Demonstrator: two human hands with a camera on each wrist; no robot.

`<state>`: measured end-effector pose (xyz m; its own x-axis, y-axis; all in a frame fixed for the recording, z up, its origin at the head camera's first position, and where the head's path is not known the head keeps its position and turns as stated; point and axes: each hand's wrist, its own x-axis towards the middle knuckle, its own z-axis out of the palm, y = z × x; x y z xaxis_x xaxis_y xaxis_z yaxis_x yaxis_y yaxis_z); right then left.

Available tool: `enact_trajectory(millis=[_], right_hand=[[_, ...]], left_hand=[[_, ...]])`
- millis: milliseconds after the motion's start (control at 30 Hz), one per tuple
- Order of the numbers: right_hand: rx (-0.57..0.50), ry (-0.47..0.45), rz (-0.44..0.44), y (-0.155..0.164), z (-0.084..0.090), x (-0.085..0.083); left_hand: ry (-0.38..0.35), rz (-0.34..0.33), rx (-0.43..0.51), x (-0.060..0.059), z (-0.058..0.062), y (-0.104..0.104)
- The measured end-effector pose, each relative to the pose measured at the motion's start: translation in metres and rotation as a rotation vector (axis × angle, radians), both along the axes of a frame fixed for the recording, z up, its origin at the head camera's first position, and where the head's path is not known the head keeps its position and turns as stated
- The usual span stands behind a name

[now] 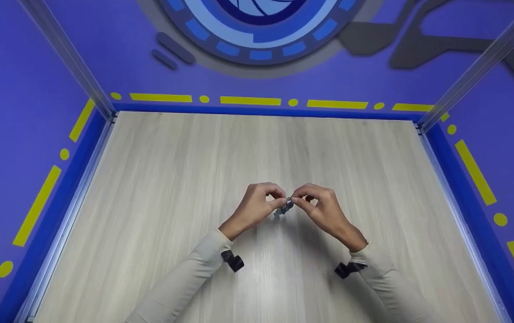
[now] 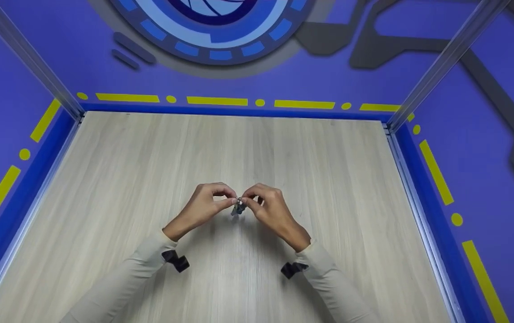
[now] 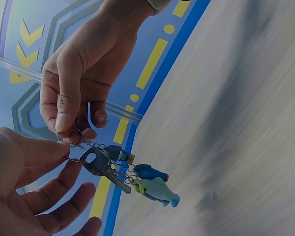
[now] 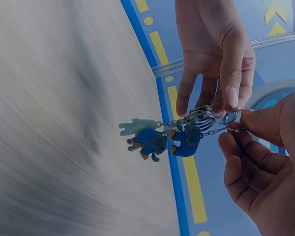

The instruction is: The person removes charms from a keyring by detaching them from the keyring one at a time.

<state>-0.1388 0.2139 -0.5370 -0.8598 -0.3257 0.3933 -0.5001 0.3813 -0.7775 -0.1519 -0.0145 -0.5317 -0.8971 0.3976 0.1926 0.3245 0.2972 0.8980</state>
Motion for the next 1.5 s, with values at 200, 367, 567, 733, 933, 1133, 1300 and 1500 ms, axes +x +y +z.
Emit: enact_trajectory(millis=[200,367,567,733,933,1133,1300,1500], right_hand=[[-0.038,0.019,-0.003,0.0015,-0.0028,-0.0007],[-0.06,0.001,-0.043,0.0012,-0.0025,0.0007],[-0.073,-0.016,-0.103,-0.0014,-0.0038,0.0029],[-0.087,-0.026,-0.114,-0.004,-0.0036,0.0042],[-0.067,-0.022,-0.077,-0.0013,-0.0027,0.0035],[-0.066,0.002,-0.034,0.0006,-0.0037,0.0029],[-0.054,0.014,-0.03,0.0012,-0.0045,0.0034],[-0.044,0.021,-0.039,0.0039,-0.0067,0.0029]], left_hand=[[0.003,0.019,0.007,-0.0004,-0.0019,-0.001],[-0.014,0.006,0.032,-0.0006,-0.0023,-0.0056],[-0.025,-0.006,0.087,0.0001,-0.0027,-0.0088],[-0.049,0.003,0.099,0.0012,-0.0042,-0.0089],[-0.023,-0.009,0.028,0.0018,-0.0044,-0.0058],[0.059,-0.024,-0.001,0.002,-0.0039,-0.0018],[0.09,-0.016,0.002,0.0019,-0.0046,-0.0017],[0.059,-0.006,0.027,0.0013,-0.0054,-0.0035]])
